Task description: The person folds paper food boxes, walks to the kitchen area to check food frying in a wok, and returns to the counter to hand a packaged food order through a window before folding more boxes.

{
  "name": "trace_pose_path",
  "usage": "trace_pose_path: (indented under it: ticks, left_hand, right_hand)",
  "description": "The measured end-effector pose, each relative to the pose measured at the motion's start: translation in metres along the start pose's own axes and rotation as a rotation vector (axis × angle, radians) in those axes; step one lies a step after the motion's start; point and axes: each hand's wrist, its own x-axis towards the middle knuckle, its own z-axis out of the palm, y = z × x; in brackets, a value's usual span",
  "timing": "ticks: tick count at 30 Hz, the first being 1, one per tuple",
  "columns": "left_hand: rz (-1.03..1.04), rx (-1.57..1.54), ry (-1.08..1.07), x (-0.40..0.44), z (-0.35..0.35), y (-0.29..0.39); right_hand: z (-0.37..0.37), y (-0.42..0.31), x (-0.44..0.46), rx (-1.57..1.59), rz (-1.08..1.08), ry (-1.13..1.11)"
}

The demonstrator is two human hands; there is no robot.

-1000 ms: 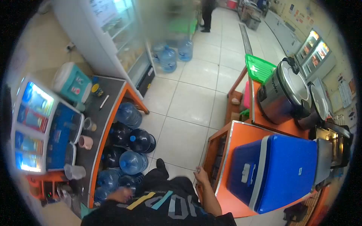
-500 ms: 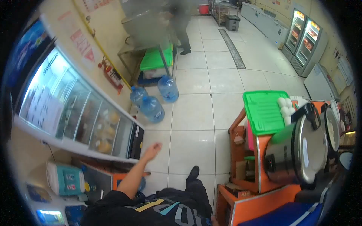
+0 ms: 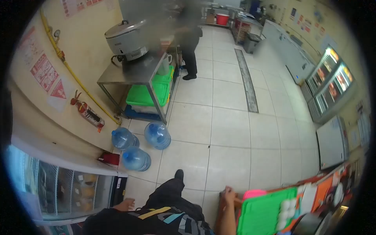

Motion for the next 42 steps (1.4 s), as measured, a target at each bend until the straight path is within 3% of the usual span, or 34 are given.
trace_pose_path:
  ticks: [1,2,3,4,5,6,7,9,11,13,15,17,19,22,24,25,26,27,28,29,32,34,36,37,38,40,42]
  left_hand:
    - [0.019,0.041,0.054,0.024,0.030,0.053]
    - [0.078,0.211,0.098,0.020,0.066,0.119]
    - [0.107,0.391,0.026,0.027,0.095,0.189]
    - [0.285,0.731,-0.065,0.036,0.124,0.261]
    - [0.585,1.164,-0.097,0.047,0.154,0.338]
    - [0.847,1.157,-0.046,0.034,0.187,0.407]
    - [0.916,1.002,0.042,0.011,0.220,0.476]
    - [0.932,0.690,0.036,-0.032,0.275,0.606]
    - [0.920,0.568,0.066,-0.044,0.313,0.698]
    - [1.087,0.517,0.106,-0.040,0.336,0.785]
    - [1.062,0.487,0.133,-0.035,0.348,0.839]
    - [0.910,0.453,0.137,-0.030,0.361,0.871]
    - [0.989,0.250,0.212,0.006,0.365,0.897]
    - [0.833,-0.081,0.353,0.024,0.388,0.953]
    - [0.476,-0.409,0.393,0.026,0.419,0.993]
    - [0.493,-0.275,0.492,0.068,0.448,1.002]
    - [0.510,-0.137,0.587,0.116,0.477,1.015]
    - [0.167,-0.051,0.172,0.024,0.530,1.079]
    - [0.787,-0.046,-0.282,0.097,0.565,1.059]
    - [0.898,-0.005,-0.441,0.108,0.595,1.088]
    - [0.320,-0.108,-0.606,0.091,0.621,1.206]
    - [0.021,-0.272,-0.776,0.085,0.632,1.258]
    - [-0.143,-0.411,-0.935,0.086,0.641,1.300]
    - [-0.156,-0.416,-0.919,0.088,0.643,1.329]
    - [-0.148,-0.432,-0.905,0.090,0.641,1.376]
    - [0.108,0.063,-0.036,0.089,0.650,1.457]
    - [0.332,-0.027,0.106,0.150,0.648,1.513]
  right_hand:
    - [-0.007,0.002,0.008,0.083,-0.004,-0.220]
    - [-0.014,-0.006,0.017,0.086,-0.006,-0.233]
    - [-0.026,-0.016,0.022,0.242,0.275,-0.437]
    - [-0.037,-0.024,0.029,0.396,0.561,-0.638]
    - [-0.049,-0.034,0.041,0.484,0.644,-0.480]
    - [-0.062,-0.049,0.057,0.569,0.723,-0.317]
    - [-0.077,-0.061,0.077,0.599,0.601,-0.163]
    - [-0.096,-0.069,0.133,0.514,0.593,0.042]
    - [-0.102,-0.078,0.197,0.433,0.640,0.106]
    - [-0.078,-0.090,0.270,0.379,0.687,0.043]
    - [-0.049,-0.113,0.345,0.299,0.680,-0.110]
    - [-0.027,-0.138,0.416,0.219,0.618,-0.285]
    - [-0.019,-0.164,0.494,0.138,0.542,-0.416]
    - [-0.023,-0.182,0.626,0.002,0.433,-0.531]
    - [-0.038,-0.152,0.728,-0.140,0.355,-0.592]
    - [-0.042,-0.123,0.786,-0.256,0.275,-0.643]
    - [-0.064,-0.161,0.821,-0.390,0.121,-0.418]
    - [-0.087,-0.196,0.860,-0.517,-0.039,-0.190]
    - [-0.089,-0.236,0.901,-0.424,0.047,-0.124]
    - [-0.081,-0.271,0.939,-0.276,0.185,-0.129]
    - [-0.045,-0.357,1.038,-0.085,0.326,-0.195]
    - [-0.023,-0.398,1.109,-0.257,0.133,-0.274]
    - [-0.015,-0.440,1.192,-0.500,-0.084,-0.221]
    - [-0.021,-0.482,1.226,0.214,0.217,-0.086]
    - [-0.027,-0.490,1.276,0.208,0.304,-0.010]
    - [-0.043,-0.525,1.377,0.257,0.415,0.124]
    - [-0.040,-0.567,1.472,0.333,0.480,0.160]
